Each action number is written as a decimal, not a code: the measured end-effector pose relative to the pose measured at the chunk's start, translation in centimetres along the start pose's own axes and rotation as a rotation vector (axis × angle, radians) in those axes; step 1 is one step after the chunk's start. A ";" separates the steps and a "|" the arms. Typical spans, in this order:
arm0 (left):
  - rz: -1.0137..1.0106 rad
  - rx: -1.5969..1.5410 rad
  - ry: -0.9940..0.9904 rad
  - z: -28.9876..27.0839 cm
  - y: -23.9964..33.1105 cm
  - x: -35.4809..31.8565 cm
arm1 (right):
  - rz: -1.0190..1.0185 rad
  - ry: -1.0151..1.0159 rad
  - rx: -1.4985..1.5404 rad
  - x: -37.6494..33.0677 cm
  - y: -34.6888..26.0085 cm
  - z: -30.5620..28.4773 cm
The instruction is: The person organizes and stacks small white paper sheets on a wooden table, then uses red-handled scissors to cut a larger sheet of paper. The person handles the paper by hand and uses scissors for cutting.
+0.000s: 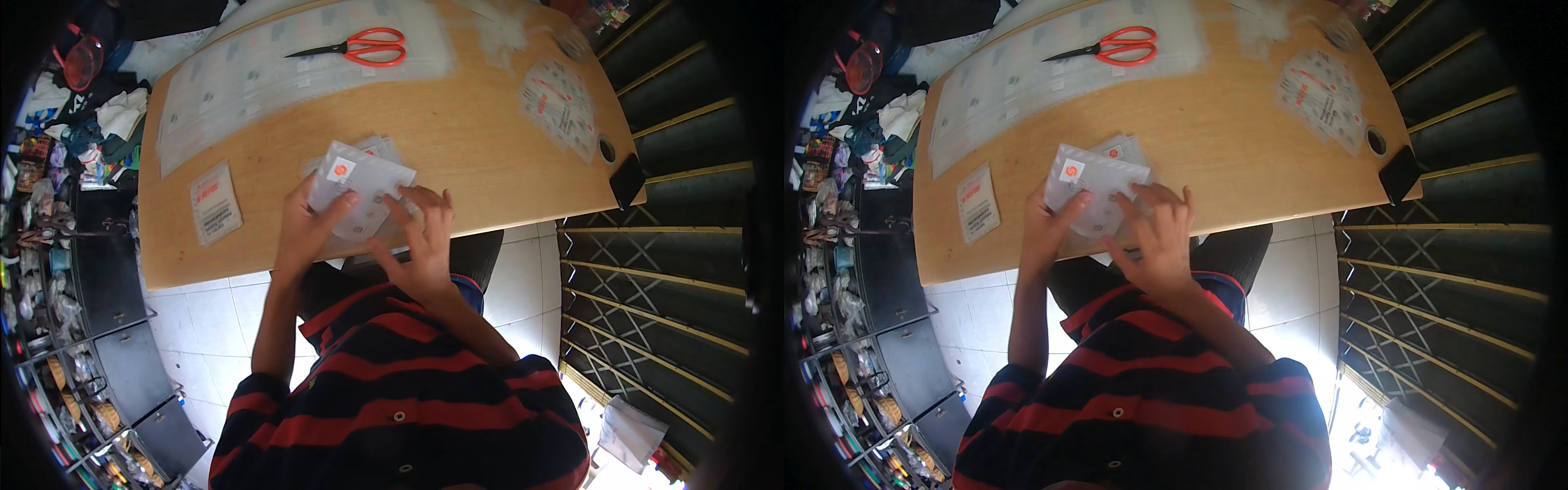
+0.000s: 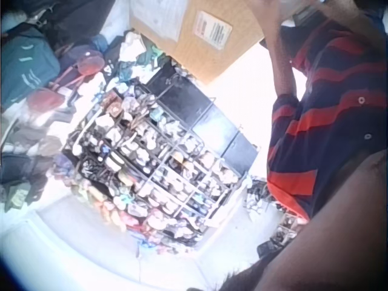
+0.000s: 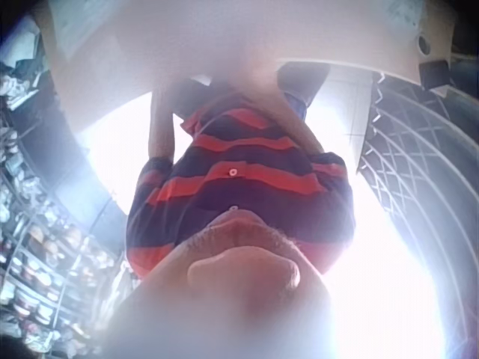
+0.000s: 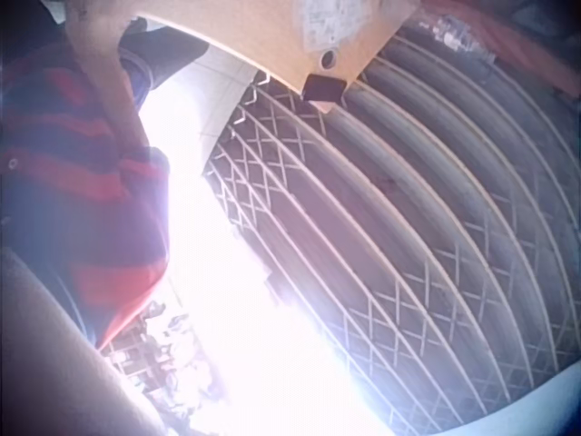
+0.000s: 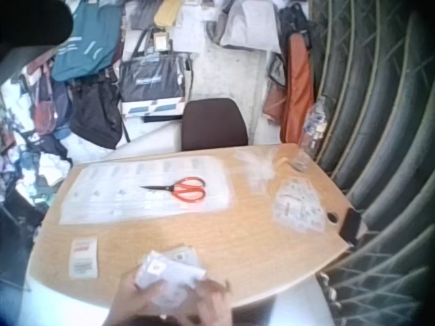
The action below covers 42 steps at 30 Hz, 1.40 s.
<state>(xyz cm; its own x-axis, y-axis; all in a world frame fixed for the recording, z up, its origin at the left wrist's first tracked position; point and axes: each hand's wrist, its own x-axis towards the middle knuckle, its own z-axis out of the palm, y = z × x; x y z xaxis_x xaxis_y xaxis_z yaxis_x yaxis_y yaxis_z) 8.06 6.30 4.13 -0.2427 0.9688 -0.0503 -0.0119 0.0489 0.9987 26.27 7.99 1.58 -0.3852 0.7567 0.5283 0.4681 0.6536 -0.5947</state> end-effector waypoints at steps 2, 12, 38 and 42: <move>0.001 0.078 -0.029 -1.0 -0.3 1.1 | 0.045 0.041 0.005 -0.1 1.5 -0.4; 0.194 0.937 -0.121 -1.8 -0.8 5.0 | 0.127 0.179 -0.175 0.5 5.8 -3.1; 0.005 0.787 0.244 -0.5 -1.4 -2.2 | 0.449 -0.233 -0.134 6.0 1.8 3.0; 0.003 0.769 0.244 -0.7 -1.3 -2.3 | 0.511 -0.231 -0.026 6.6 1.6 3.0</move>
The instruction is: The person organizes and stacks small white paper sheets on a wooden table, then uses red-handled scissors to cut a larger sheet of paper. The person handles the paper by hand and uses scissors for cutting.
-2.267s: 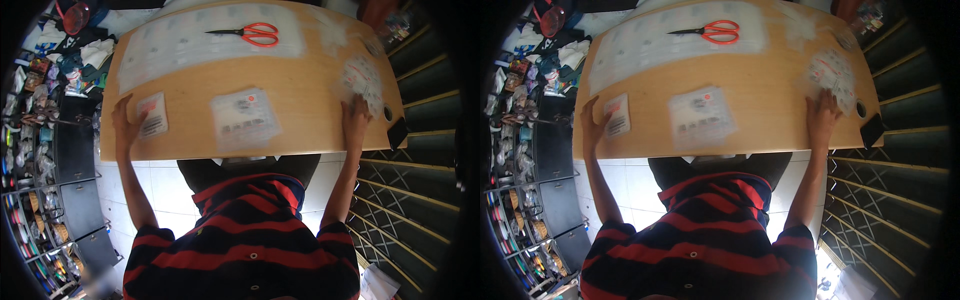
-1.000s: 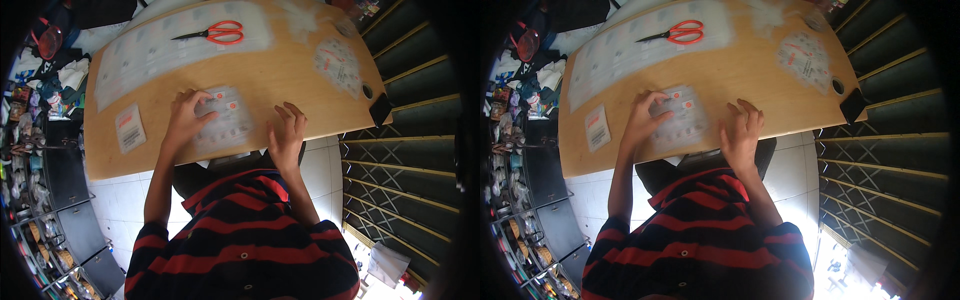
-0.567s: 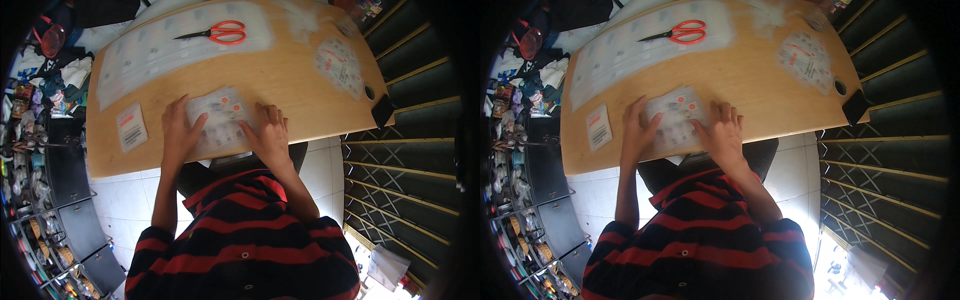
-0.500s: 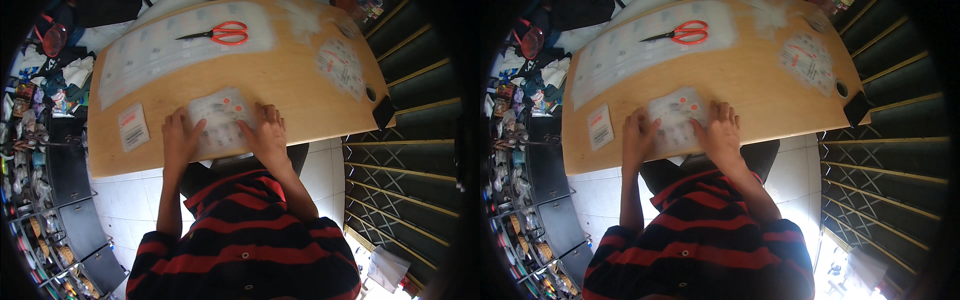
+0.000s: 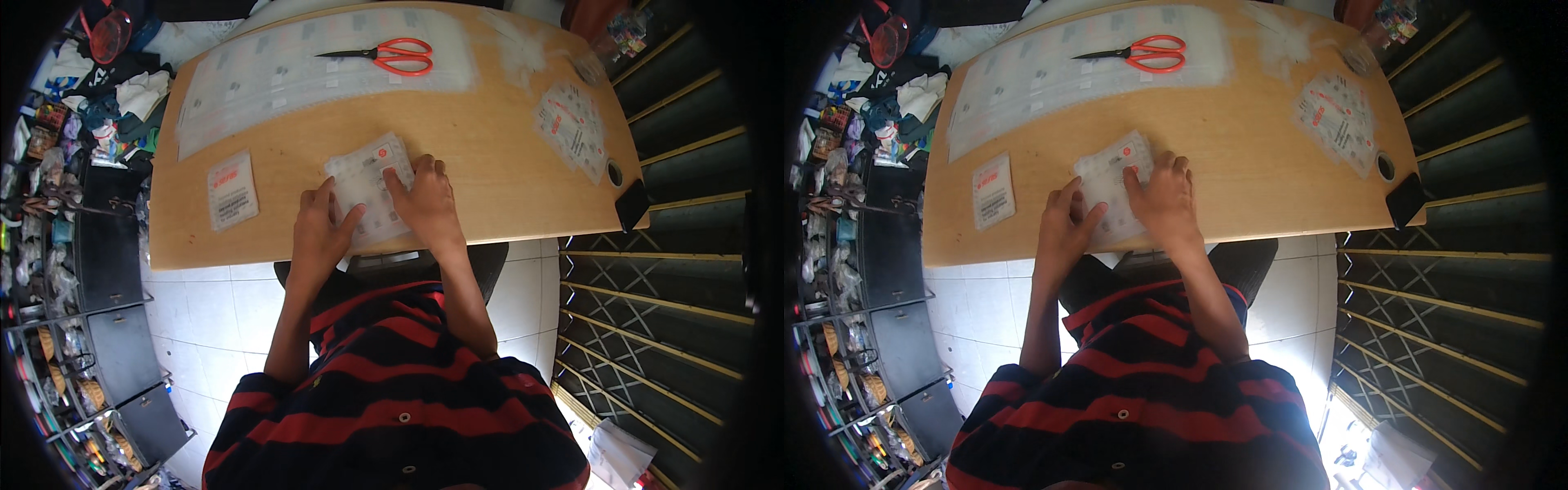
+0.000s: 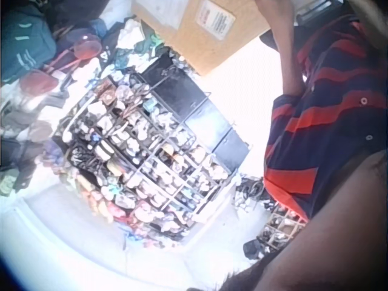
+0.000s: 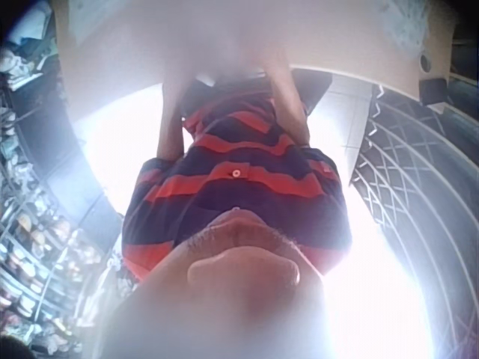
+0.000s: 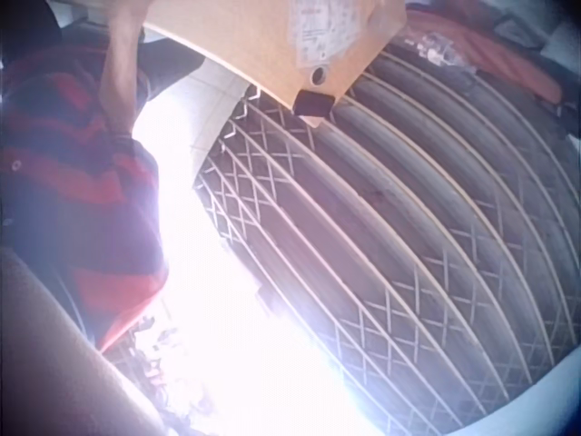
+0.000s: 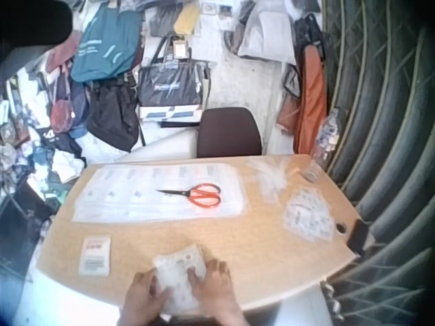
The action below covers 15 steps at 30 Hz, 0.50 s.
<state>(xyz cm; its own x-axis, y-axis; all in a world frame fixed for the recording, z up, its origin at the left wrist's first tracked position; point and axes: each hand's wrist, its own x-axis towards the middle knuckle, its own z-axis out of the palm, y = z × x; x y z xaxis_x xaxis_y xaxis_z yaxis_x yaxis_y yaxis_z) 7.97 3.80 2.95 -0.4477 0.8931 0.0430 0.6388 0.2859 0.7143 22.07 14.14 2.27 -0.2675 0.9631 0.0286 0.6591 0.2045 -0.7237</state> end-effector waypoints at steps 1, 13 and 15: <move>0.006 -0.009 -0.001 -0.1 0.0 0.0 | 0.031 -0.027 0.052 0.1 -0.2 -0.2; 0.043 -0.107 -0.013 0.0 -0.2 -0.1 | 0.122 -0.180 0.191 0.5 -0.7 -2.0; 0.003 -0.128 -0.019 0.0 -0.1 0.0 | 0.162 -0.255 0.253 0.4 -1.4 -2.1</move>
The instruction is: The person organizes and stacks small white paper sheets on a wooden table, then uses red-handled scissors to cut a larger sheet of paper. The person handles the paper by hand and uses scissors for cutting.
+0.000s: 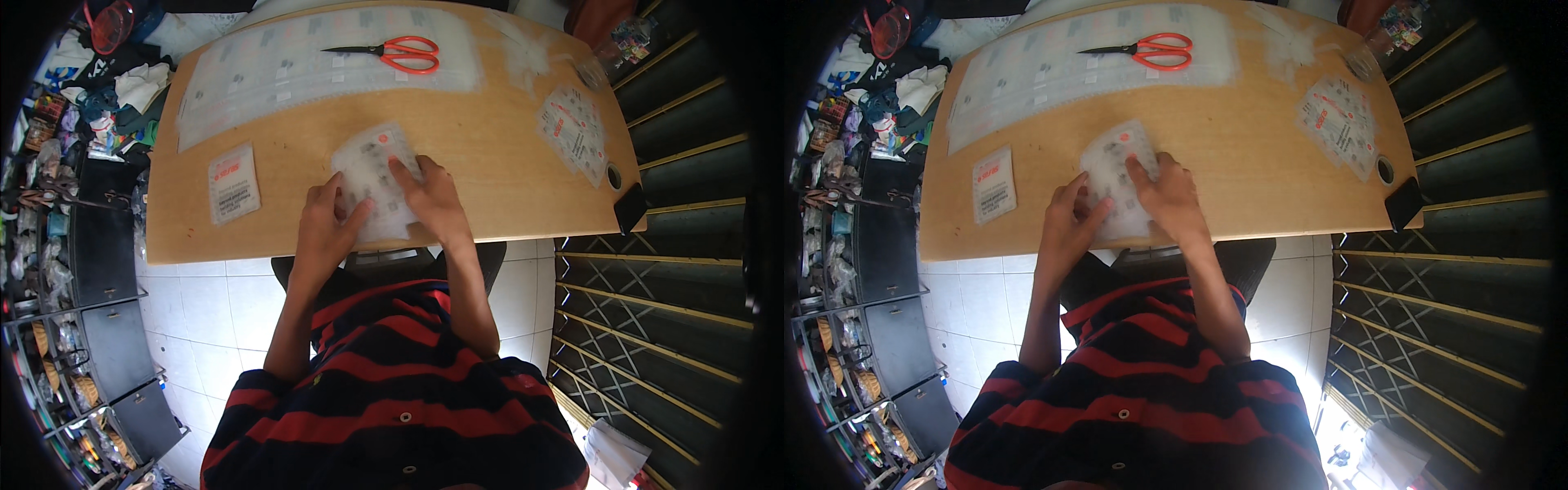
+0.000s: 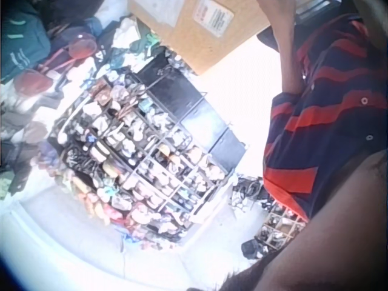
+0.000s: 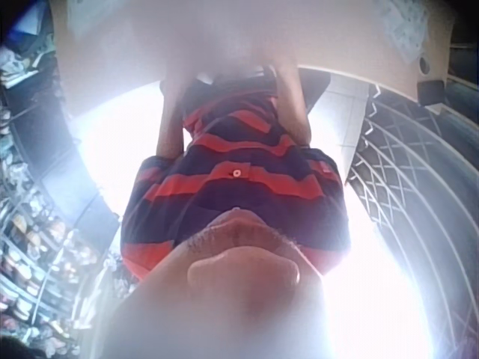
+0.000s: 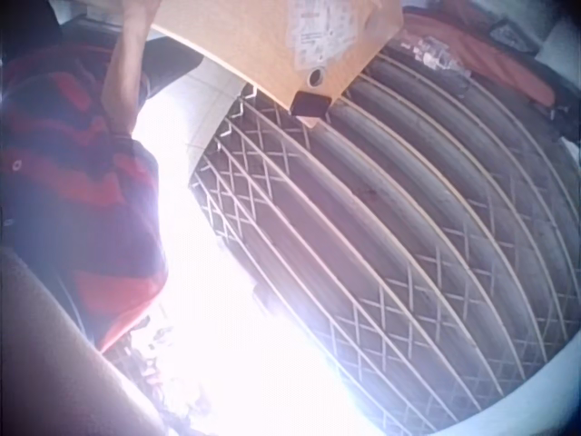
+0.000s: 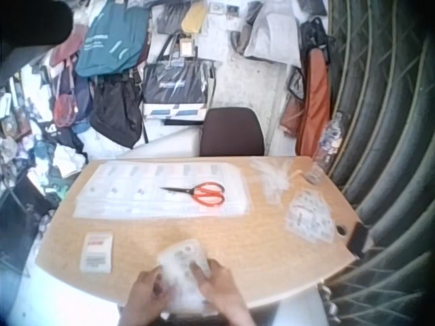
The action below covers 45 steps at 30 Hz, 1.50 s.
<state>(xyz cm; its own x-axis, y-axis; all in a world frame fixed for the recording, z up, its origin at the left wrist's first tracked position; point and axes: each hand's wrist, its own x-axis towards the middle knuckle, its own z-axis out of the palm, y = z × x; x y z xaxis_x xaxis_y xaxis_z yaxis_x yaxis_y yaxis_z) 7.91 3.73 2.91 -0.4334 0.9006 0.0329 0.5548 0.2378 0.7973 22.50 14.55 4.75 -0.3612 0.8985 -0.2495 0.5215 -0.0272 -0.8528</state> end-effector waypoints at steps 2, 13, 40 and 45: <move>-0.009 -0.021 0.000 0.0 -0.1 0.0 | -0.017 -0.003 0.037 -0.4 -0.3 0.4; 0.085 0.000 0.050 0.8 -1.6 0.1 | -0.017 -0.032 0.515 0.6 2.3 -0.3; 0.241 -0.711 0.072 1.8 -1.4 8.3 | -0.591 0.073 0.624 4.7 0.1 -1.2; 0.243 -0.810 0.072 2.5 -2.2 7.9 | -0.548 0.022 0.597 5.5 1.2 -1.2</move>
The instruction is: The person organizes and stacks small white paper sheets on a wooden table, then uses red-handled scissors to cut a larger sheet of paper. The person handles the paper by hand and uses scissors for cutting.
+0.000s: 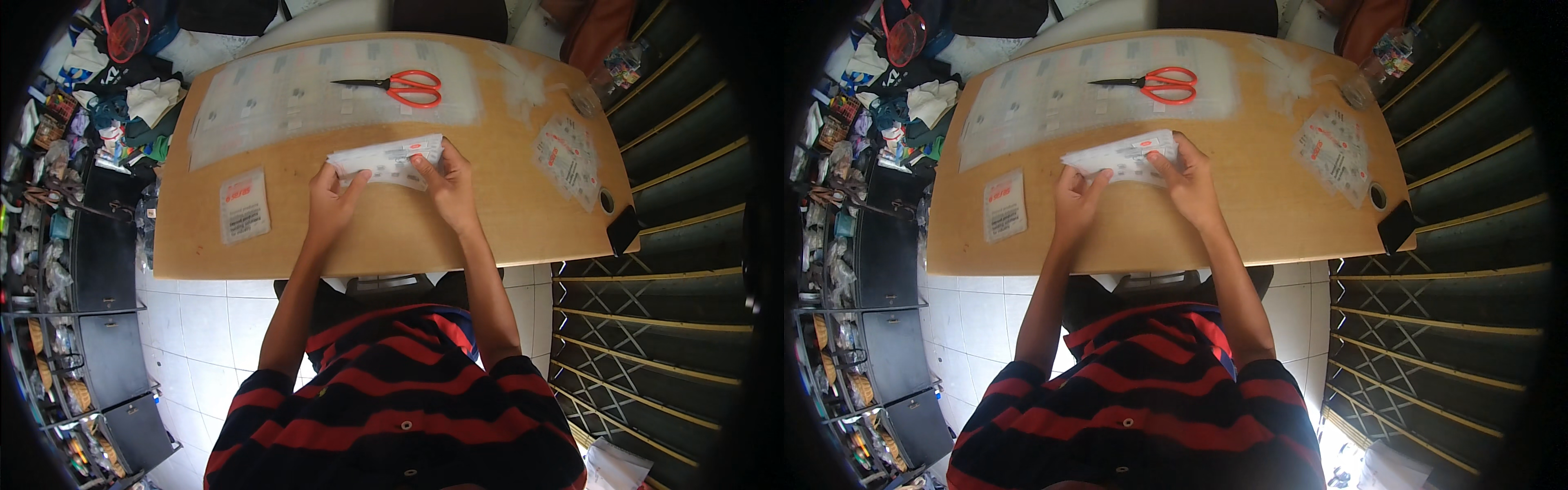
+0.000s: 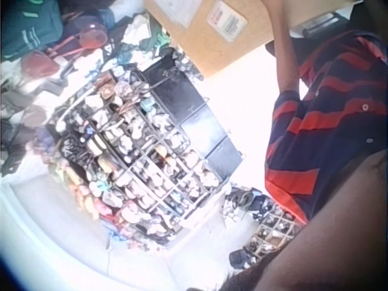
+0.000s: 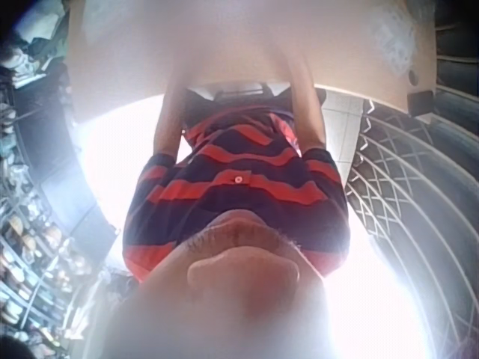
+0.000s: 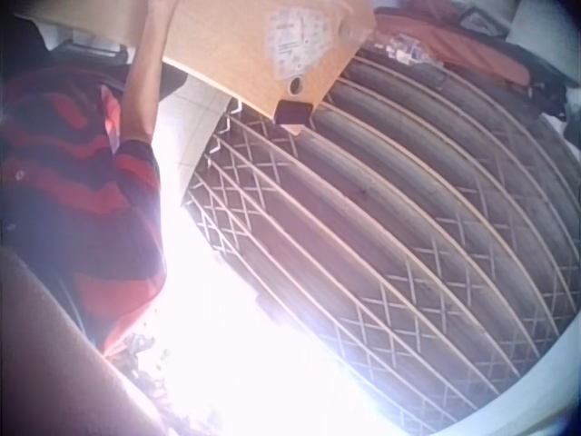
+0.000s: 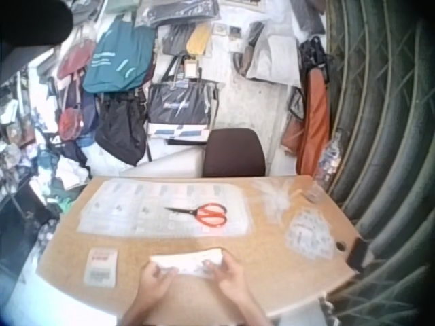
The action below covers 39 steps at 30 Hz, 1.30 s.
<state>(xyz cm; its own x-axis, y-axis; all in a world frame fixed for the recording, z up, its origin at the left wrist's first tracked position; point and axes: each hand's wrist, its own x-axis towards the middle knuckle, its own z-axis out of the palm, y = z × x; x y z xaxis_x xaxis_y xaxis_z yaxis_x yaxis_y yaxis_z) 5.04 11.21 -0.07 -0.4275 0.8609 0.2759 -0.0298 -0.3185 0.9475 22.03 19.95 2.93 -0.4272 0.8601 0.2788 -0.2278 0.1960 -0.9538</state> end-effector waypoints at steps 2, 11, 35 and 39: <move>0.013 0.005 0.006 0.0 0.0 0.0 | -0.019 -0.018 0.002 0.2 0.2 -0.2; -0.108 -0.006 -0.090 -0.9 0.0 0.2 | 0.098 -0.047 0.063 -0.3 1.1 -1.0; -0.126 0.199 -0.118 -0.6 0.6 0.0 | 0.110 -0.039 -0.045 -0.8 1.7 -0.3; -0.158 0.276 -0.128 -0.8 0.5 -0.2 | 0.102 -0.072 -0.107 -0.9 1.3 0.0</move>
<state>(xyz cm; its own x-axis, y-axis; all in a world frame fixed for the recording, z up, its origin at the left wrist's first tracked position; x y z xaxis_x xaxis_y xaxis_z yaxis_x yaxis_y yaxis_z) 4.36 10.57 0.26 -0.3199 0.9393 0.1240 0.1664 -0.0731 0.9833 22.07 19.42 1.46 -0.5060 0.8427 0.1839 -0.0869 0.1623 -0.9829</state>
